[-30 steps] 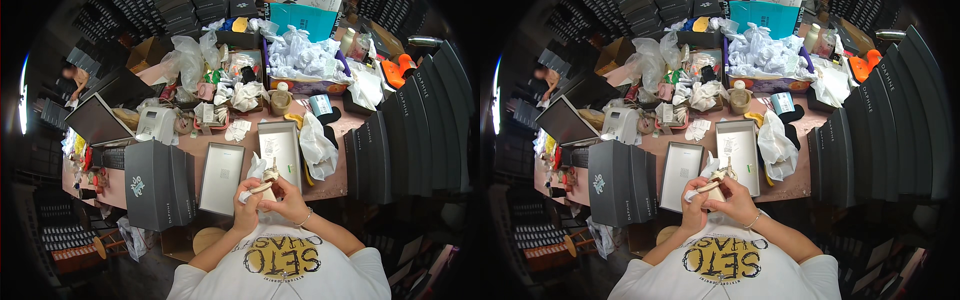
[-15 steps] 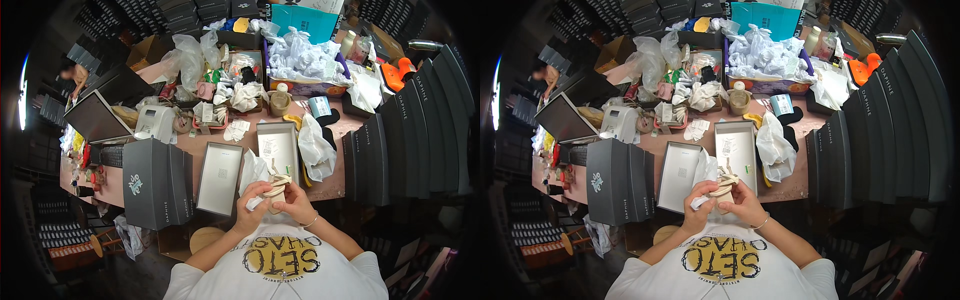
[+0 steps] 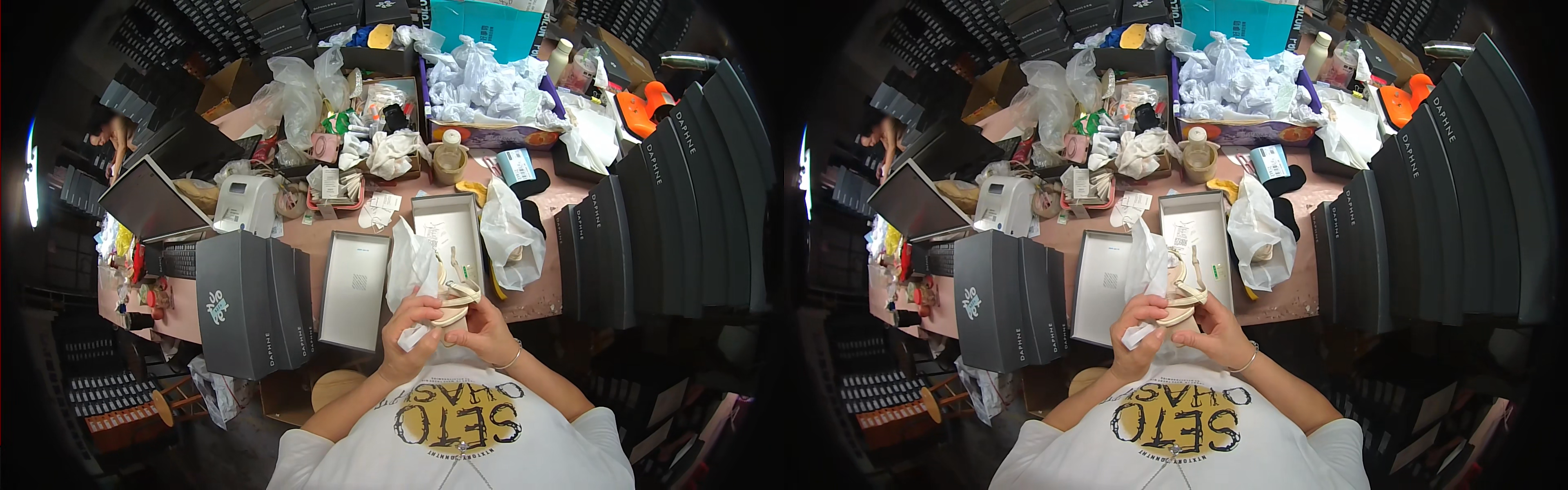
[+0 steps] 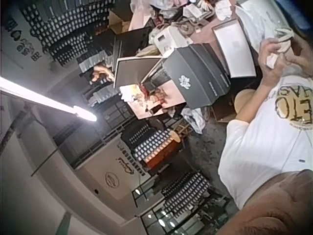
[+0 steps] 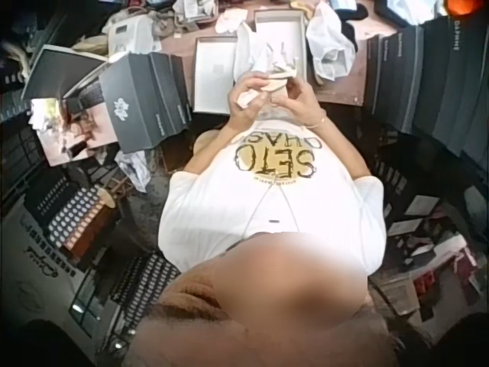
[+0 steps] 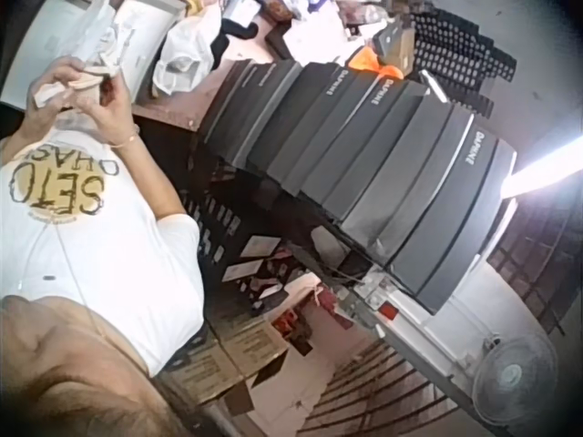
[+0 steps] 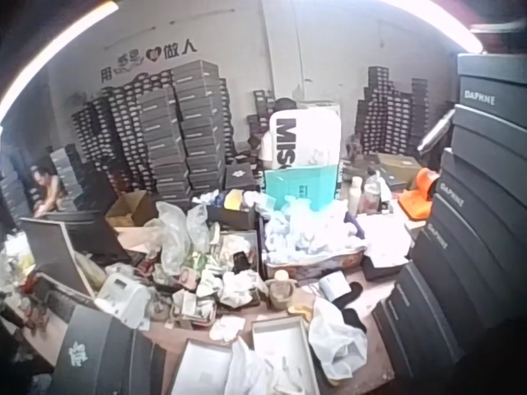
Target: Cleaning shoes with a brush and packaging them into boxes with tissue paper.
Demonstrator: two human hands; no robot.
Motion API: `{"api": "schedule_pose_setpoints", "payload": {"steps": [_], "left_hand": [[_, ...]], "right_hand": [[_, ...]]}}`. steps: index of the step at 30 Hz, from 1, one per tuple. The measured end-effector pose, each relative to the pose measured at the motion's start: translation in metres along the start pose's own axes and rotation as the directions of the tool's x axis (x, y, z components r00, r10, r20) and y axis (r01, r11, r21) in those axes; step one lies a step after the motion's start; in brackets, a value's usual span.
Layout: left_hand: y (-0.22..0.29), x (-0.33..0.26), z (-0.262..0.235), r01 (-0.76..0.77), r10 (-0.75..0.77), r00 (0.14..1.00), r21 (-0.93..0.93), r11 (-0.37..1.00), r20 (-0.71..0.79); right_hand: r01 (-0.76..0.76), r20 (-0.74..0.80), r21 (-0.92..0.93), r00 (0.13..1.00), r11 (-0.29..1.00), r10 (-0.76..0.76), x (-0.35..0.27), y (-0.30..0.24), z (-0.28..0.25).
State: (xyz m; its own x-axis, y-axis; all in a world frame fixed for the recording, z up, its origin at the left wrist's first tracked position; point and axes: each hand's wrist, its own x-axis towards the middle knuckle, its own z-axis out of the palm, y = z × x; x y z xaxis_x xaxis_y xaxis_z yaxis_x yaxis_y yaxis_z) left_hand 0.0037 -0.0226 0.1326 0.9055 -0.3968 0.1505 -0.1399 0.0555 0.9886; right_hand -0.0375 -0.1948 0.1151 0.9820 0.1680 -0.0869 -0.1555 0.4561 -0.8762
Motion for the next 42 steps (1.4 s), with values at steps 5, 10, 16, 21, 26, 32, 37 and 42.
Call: {"api": "schedule_pose_setpoints", "payload": {"steps": [5,10,16,21,26,32,37,42], "left_hand": [[0.001,0.003,0.0,-0.098,0.098,0.995,0.003,0.995,-0.003],[-0.005,0.004,-0.002,-0.014,0.012,1.0,-0.118,0.993,-0.019],[-0.013,0.008,0.002,0.06,-0.064,0.998,-0.249,0.967,-0.008],[-0.014,0.012,0.01,0.247,-0.302,0.953,-0.541,0.804,-0.015],[-0.014,0.013,0.009,0.379,-0.459,0.886,-0.666,0.643,0.062],[-0.011,0.009,0.012,0.271,-0.348,0.937,-0.597,0.755,-0.014],[-0.008,0.008,0.016,0.262,-0.341,0.939,-0.539,0.801,-0.051],[-0.009,0.008,0.012,0.284,-0.372,0.928,-0.595,0.752,-0.028]], "right_hand": [[0.046,0.016,-0.059,0.999,0.997,-0.045,-0.001,0.001,0.001],[0.001,-0.031,-0.025,1.0,1.0,-0.002,0.0,-0.008,0.008],[-0.06,-0.094,-0.01,0.994,0.998,0.058,-0.001,-0.011,0.004],[-0.173,-0.172,-0.13,0.974,0.976,0.15,0.006,-0.022,0.003],[-0.132,-0.202,-0.193,0.975,0.972,0.093,0.009,-0.025,0.002],[-0.113,-0.218,-0.222,0.974,0.968,0.064,0.007,-0.019,0.007],[-0.078,-0.206,-0.453,0.978,0.888,-0.019,0.004,-0.021,0.015],[0.052,-0.149,-0.68,0.967,0.732,-0.207,0.005,-0.025,0.019]]}}
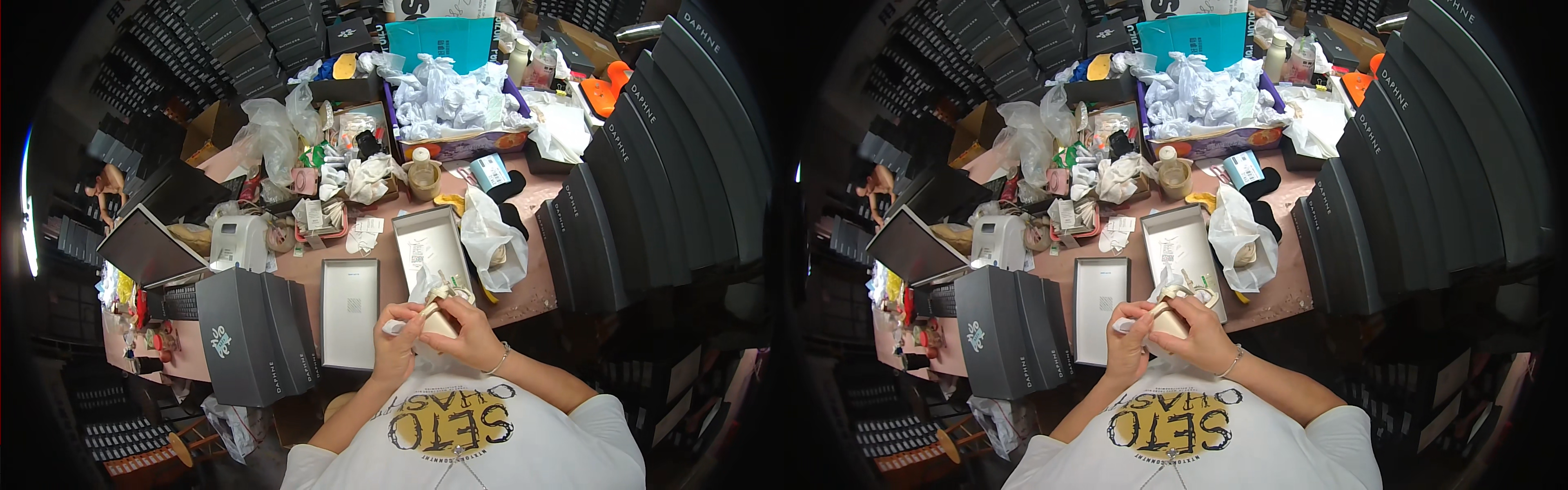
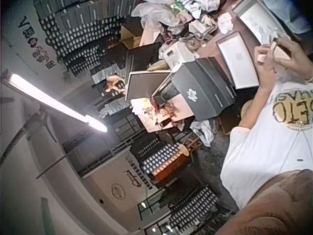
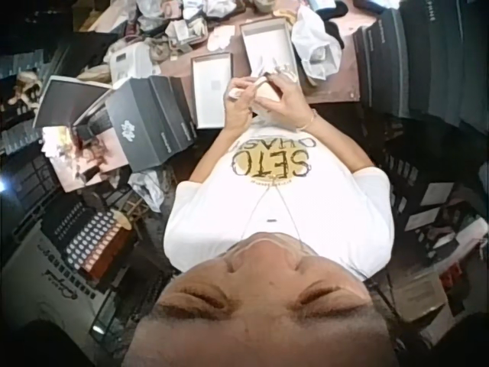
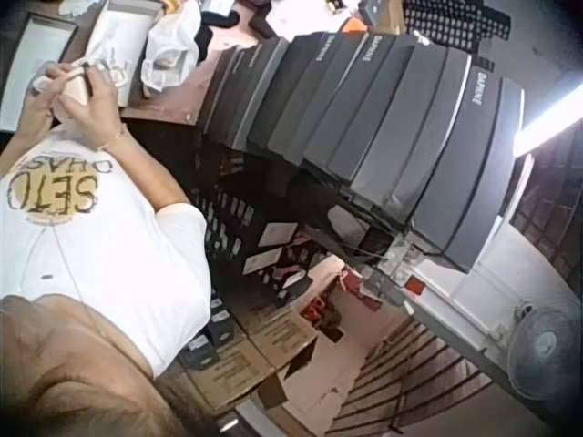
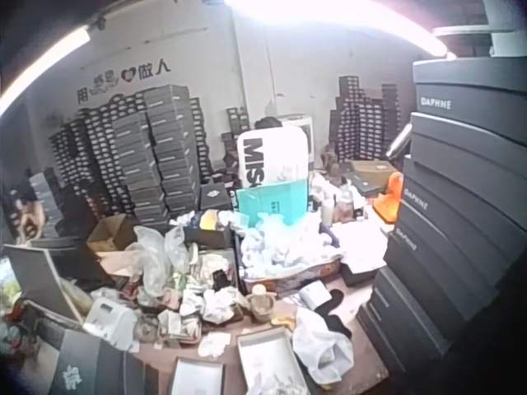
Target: Cleaning shoes with a brush and packaging them into boxes with tissue paper.
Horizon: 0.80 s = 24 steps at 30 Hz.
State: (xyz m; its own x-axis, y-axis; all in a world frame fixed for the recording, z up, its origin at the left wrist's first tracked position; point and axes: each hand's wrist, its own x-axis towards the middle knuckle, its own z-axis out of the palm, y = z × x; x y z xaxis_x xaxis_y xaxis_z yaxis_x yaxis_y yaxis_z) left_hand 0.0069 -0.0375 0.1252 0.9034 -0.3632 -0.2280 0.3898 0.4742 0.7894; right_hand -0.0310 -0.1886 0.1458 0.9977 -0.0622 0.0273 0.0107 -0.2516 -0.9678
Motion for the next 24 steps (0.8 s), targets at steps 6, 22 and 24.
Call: {"api": "schedule_pose_setpoints", "payload": {"steps": [6,22,24], "left_hand": [[-0.008,0.004,-0.001,0.005,-0.002,0.999,0.056,0.998,-0.047],[0.002,0.009,0.007,0.1,-0.098,0.994,0.037,0.994,-0.051],[0.003,0.008,0.006,0.069,-0.067,0.997,0.058,0.996,-0.029]], "right_hand": [[-0.033,0.06,-0.054,0.998,0.998,0.036,0.001,0.004,0.001],[-0.276,0.139,0.362,0.96,0.89,0.242,0.005,0.02,-0.006],[-0.241,0.122,0.361,0.97,0.901,0.211,0.004,0.02,-0.003]]}}
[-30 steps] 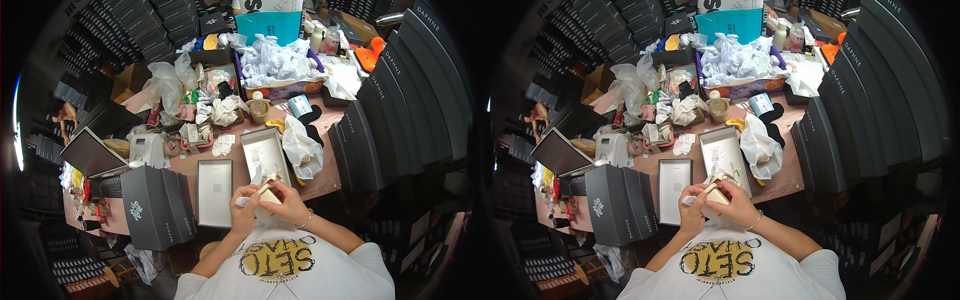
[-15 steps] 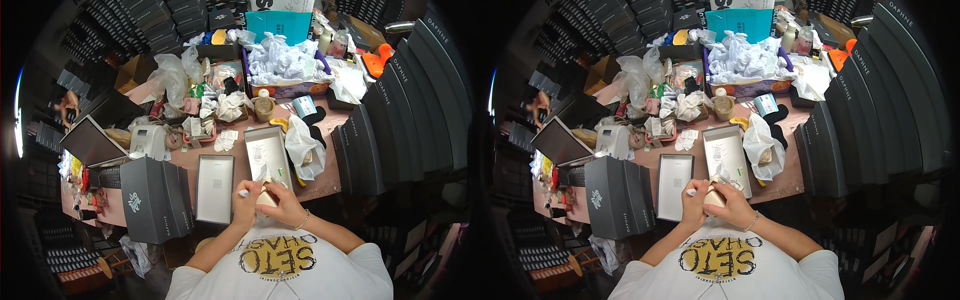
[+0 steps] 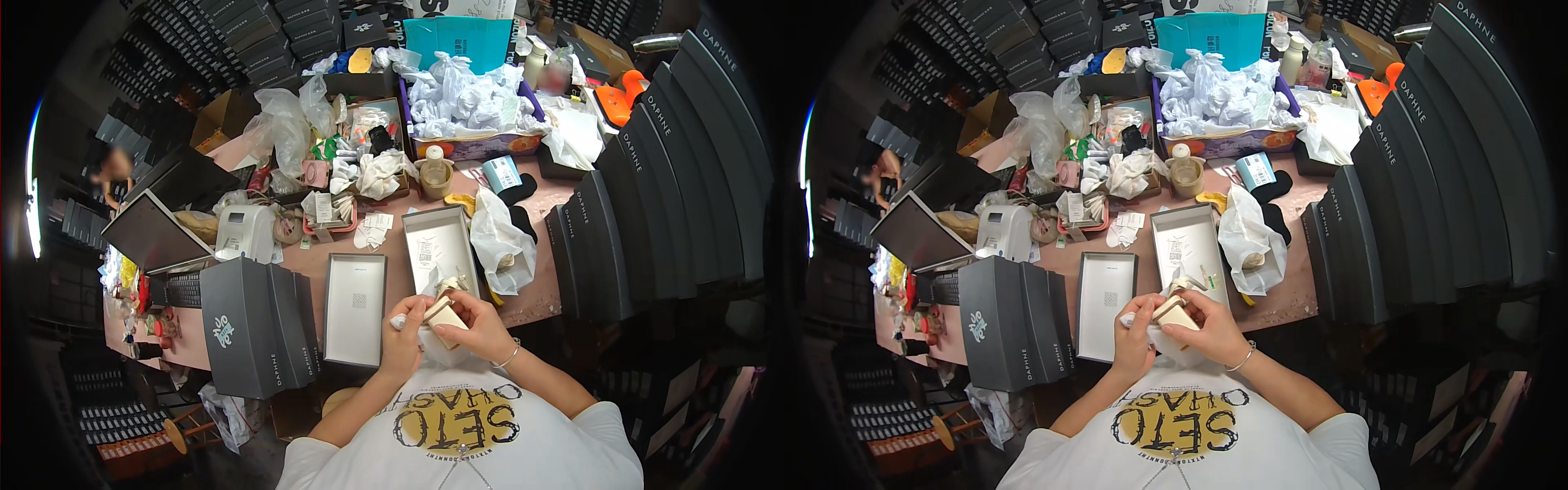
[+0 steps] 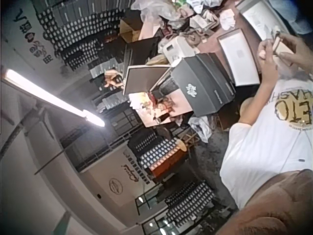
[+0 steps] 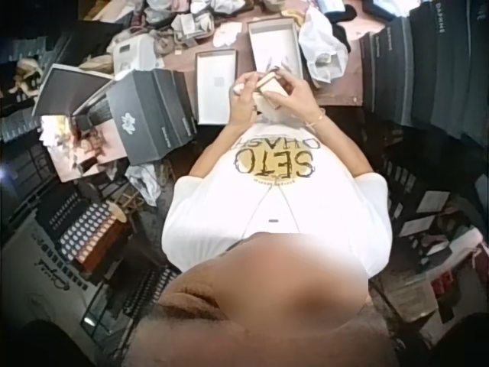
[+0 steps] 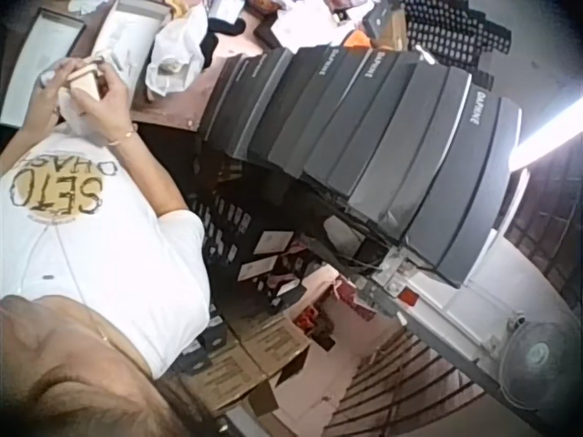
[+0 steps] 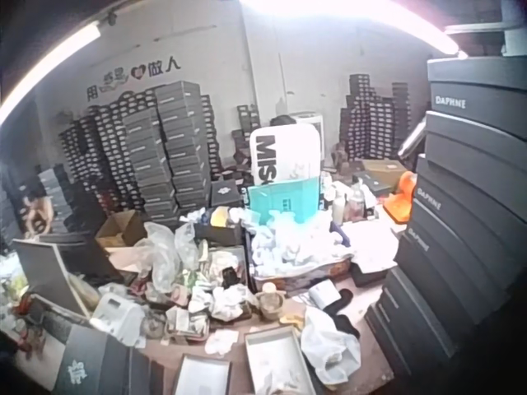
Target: Cleaning shoes with a brush and packaging them into boxes with tissue paper.
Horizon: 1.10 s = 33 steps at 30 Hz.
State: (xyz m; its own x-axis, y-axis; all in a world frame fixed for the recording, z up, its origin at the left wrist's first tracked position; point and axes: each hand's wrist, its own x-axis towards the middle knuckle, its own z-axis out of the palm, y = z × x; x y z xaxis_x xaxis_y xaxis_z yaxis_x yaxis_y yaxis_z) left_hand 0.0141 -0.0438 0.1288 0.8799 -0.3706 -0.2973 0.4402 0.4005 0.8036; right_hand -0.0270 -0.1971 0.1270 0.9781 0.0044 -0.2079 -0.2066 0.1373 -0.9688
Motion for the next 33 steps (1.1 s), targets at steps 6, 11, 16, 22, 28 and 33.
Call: {"api": "schedule_pose_setpoints", "payload": {"steps": [6,11,16,22,28,33], "left_hand": [[0.0,-0.003,-0.003,-0.104,0.104,0.995,0.089,0.991,0.013],[-0.001,-0.004,-0.004,-0.162,0.158,0.987,0.214,0.963,0.037],[0.01,-0.006,-0.006,-0.2,0.171,0.973,0.2,0.959,0.154],[0.002,-0.017,-0.015,-0.182,0.172,0.968,0.041,0.982,0.18],[0.003,-0.019,-0.018,-0.182,0.162,0.963,0.081,0.98,0.214],[0.004,-0.02,-0.015,-0.201,0.178,0.965,0.111,0.973,0.193]], "right_hand": [[0.004,0.032,-0.058,1.0,0.998,-0.002,-0.003,-0.017,0.004],[0.075,0.023,-0.143,0.997,0.987,-0.073,-0.002,-0.018,0.008],[0.048,0.028,-0.102,0.999,0.994,-0.046,-0.007,-0.012,0.007],[0.147,0.044,-0.264,0.989,0.953,-0.14,-0.008,-0.021,0.007],[0.153,0.051,-0.199,0.988,0.968,-0.146,-0.008,-0.008,0.003],[0.017,0.047,-0.057,0.999,0.998,-0.014,-0.007,-0.024,0.002]]}}
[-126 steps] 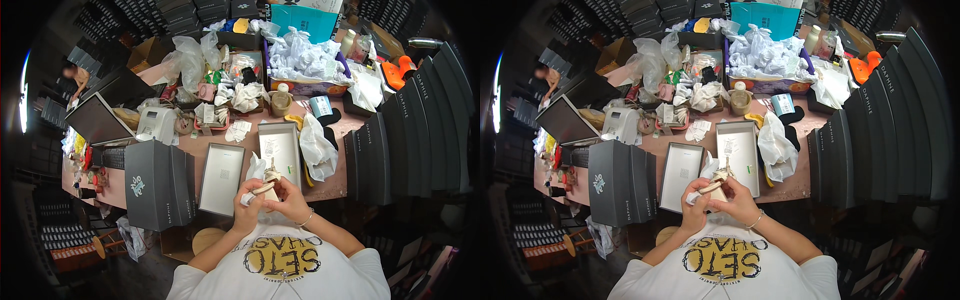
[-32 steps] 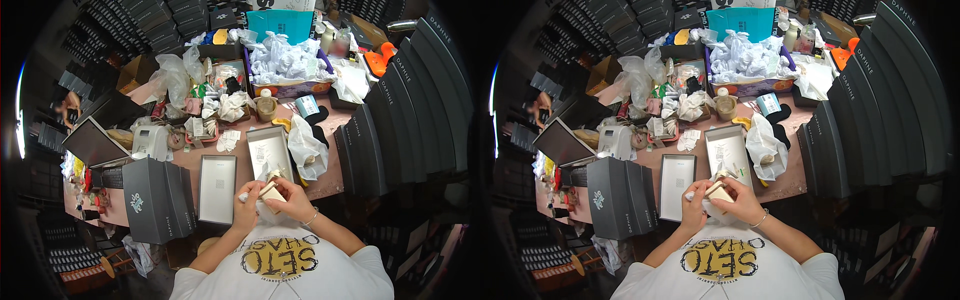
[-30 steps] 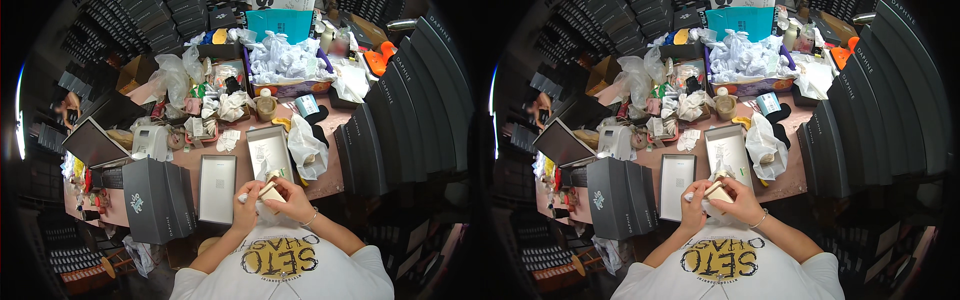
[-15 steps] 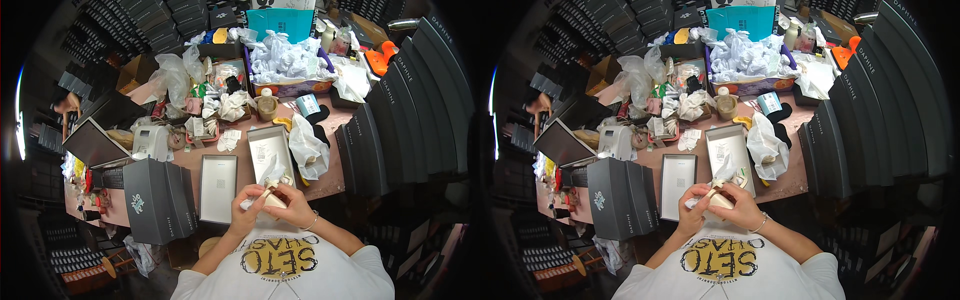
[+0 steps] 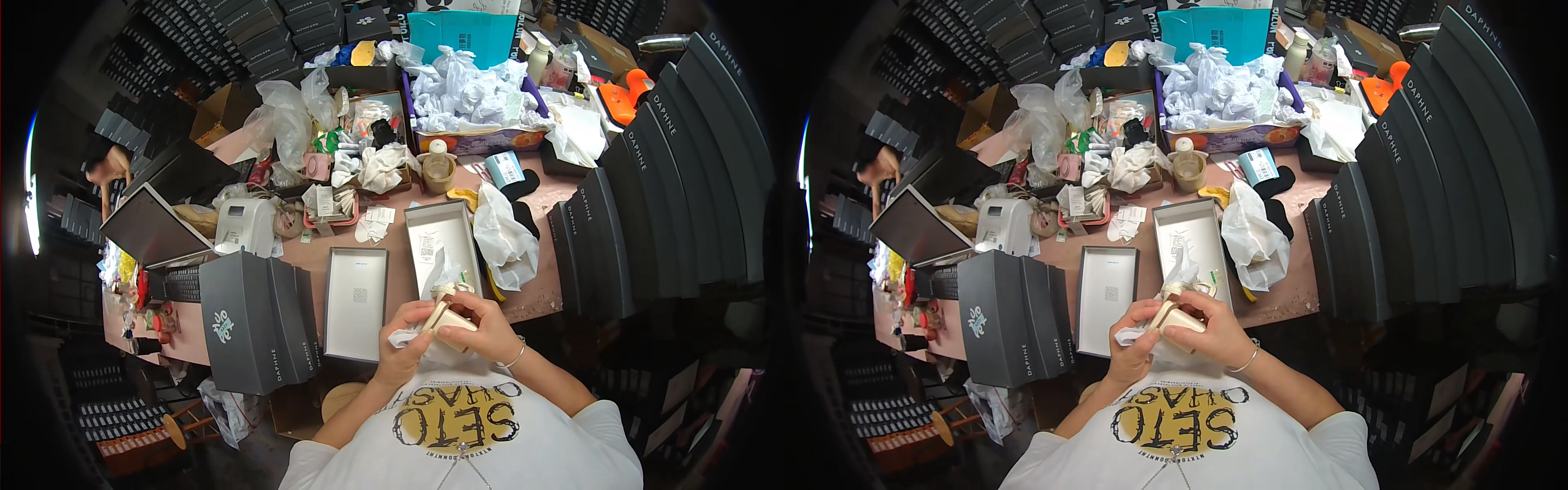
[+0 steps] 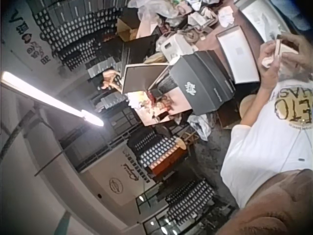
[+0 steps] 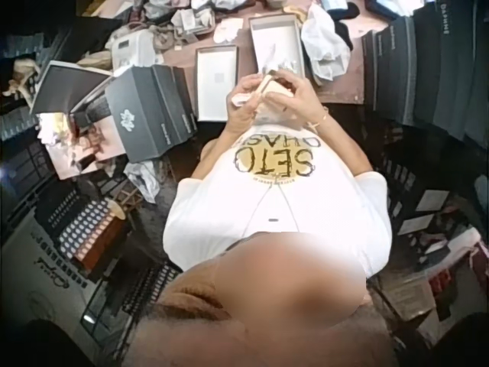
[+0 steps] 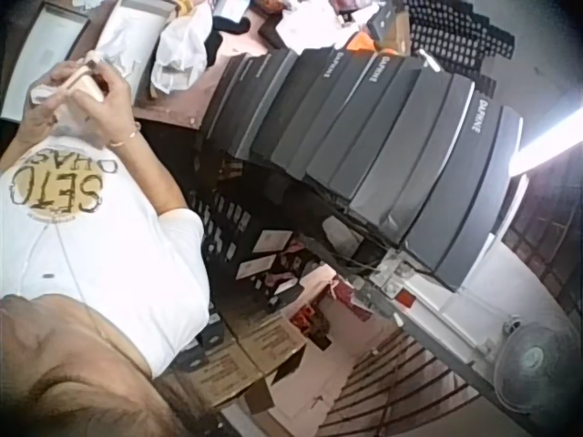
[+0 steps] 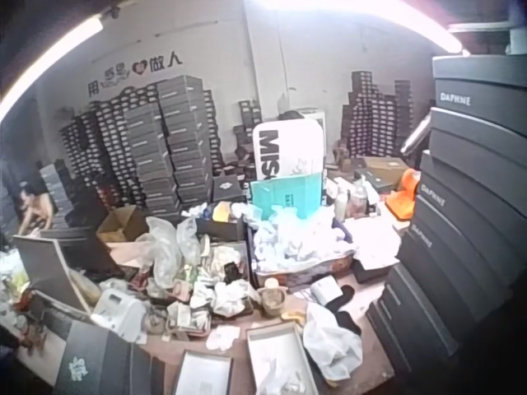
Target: Cleaning shoes with a brush and packaging them into boxes with tissue paper.
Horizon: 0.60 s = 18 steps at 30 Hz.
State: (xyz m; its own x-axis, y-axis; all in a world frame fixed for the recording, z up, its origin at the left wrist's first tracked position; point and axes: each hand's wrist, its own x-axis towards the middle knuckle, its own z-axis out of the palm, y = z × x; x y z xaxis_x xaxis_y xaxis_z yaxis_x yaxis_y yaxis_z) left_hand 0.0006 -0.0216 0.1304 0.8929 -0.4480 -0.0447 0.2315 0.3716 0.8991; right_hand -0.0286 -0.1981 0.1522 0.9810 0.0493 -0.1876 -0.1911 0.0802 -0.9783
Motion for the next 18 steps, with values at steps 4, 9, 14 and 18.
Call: {"api": "schedule_pose_setpoints", "payload": {"steps": [4,9,14,18], "left_hand": [[0.003,0.001,0.003,-0.043,0.049,0.998,0.158,0.986,-0.034],[0.006,0.004,0.009,-0.064,0.077,0.996,0.213,0.975,-0.055],[0.002,0.004,0.009,-0.057,0.07,0.994,0.135,0.989,-0.089],[0.003,0.007,0.011,-0.036,0.053,0.992,0.145,0.989,-0.115]], "right_hand": [[-0.041,0.005,0.051,0.999,0.998,0.041,0.001,0.001,0.0],[-0.012,-0.019,0.03,1.0,0.999,0.012,0.001,0.002,0.002],[0.092,-0.049,-0.081,0.994,0.992,-0.096,0.0,0.002,0.007],[0.148,-0.05,-0.086,0.987,0.985,-0.153,0.001,0.001,0.009]]}}
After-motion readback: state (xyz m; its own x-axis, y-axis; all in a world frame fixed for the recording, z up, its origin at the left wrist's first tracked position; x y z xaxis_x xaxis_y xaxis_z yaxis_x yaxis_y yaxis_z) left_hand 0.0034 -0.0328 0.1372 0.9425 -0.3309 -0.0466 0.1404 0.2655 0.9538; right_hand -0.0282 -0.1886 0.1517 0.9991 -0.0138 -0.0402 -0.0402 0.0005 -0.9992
